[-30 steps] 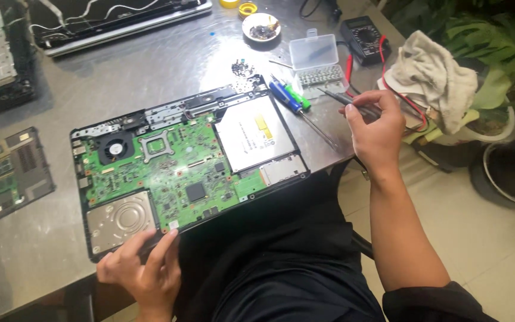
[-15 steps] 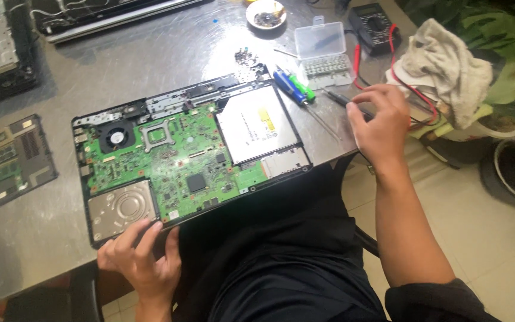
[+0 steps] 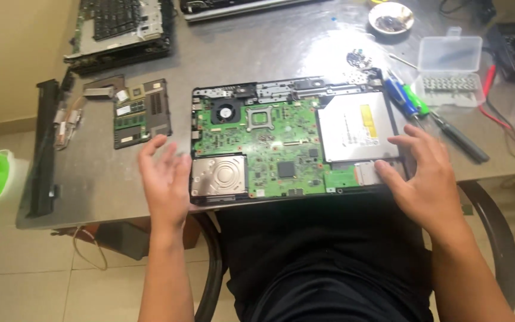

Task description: Repairing a laptop by unscrewing components and examining the motherboard on a workbench

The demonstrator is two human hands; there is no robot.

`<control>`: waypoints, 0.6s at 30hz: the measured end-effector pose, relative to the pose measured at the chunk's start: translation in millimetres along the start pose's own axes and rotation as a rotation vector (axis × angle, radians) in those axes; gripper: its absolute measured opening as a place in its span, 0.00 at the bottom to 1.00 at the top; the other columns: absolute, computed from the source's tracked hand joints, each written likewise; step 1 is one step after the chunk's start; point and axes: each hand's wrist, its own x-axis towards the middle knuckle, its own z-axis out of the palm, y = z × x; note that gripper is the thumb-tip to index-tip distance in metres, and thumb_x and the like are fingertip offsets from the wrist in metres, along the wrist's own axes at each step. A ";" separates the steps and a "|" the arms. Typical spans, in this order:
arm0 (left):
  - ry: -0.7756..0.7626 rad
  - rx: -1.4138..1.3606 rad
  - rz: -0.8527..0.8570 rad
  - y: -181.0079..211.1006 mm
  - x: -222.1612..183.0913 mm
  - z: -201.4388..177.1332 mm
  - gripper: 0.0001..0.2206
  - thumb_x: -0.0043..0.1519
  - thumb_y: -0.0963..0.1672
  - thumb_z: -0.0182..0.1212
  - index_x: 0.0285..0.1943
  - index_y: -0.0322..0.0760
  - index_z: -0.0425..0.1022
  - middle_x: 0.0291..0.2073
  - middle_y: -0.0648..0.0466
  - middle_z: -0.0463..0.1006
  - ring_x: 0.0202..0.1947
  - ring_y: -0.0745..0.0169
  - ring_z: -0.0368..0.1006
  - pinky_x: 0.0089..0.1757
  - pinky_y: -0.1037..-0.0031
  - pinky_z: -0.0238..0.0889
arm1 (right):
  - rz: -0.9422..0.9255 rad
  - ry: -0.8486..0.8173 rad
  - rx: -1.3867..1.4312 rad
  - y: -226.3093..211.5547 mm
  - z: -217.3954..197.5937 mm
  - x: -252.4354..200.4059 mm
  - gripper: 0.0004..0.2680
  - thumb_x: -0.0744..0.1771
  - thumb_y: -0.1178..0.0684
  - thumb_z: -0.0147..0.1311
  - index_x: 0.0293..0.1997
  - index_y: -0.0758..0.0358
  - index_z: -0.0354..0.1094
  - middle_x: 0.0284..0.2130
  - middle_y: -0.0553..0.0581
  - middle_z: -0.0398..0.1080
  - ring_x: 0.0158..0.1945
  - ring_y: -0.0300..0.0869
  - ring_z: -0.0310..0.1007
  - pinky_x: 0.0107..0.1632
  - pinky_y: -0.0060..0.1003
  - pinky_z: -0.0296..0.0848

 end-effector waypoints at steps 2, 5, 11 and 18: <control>-0.071 -0.160 -0.173 -3.4 5.3 -0.9 0.21 0.64 0.44 0.57 0.66 0.39 0.58 0.67 0.48 0.63 0.69 0.44 0.65 0.65 0.59 0.59 | 0.002 -0.009 -0.025 0.4 4.7 2.2 0.17 0.65 0.47 0.60 0.59 0.60 0.70 0.65 0.67 0.66 0.66 0.59 0.61 0.65 0.54 0.58; -0.108 -0.328 -0.237 -6.4 8.1 1.7 0.18 0.64 0.44 0.58 0.62 0.43 0.62 0.74 0.48 0.55 0.73 0.41 0.60 0.65 0.60 0.58 | 0.073 -0.070 -0.068 -6.4 7.0 7.6 0.17 0.65 0.42 0.57 0.59 0.54 0.70 0.67 0.65 0.65 0.70 0.57 0.58 0.64 0.58 0.53; 0.026 -0.889 -0.555 -5.8 14.8 -3.9 0.12 0.63 0.43 0.56 0.56 0.39 0.67 0.61 0.49 0.70 0.68 0.46 0.67 0.67 0.64 0.61 | 0.298 -0.017 0.084 -16.4 4.9 10.2 0.16 0.63 0.47 0.60 0.57 0.47 0.72 0.58 0.60 0.69 0.64 0.48 0.65 0.63 0.44 0.61; 0.047 -0.799 -0.686 6.5 24.1 -4.1 0.11 0.64 0.44 0.53 0.55 0.40 0.67 0.62 0.48 0.72 0.71 0.45 0.67 0.64 0.65 0.63 | 0.423 0.019 0.372 -46.8 -10.5 11.3 0.16 0.64 0.55 0.58 0.59 0.53 0.67 0.58 0.64 0.72 0.65 0.47 0.70 0.59 0.44 0.69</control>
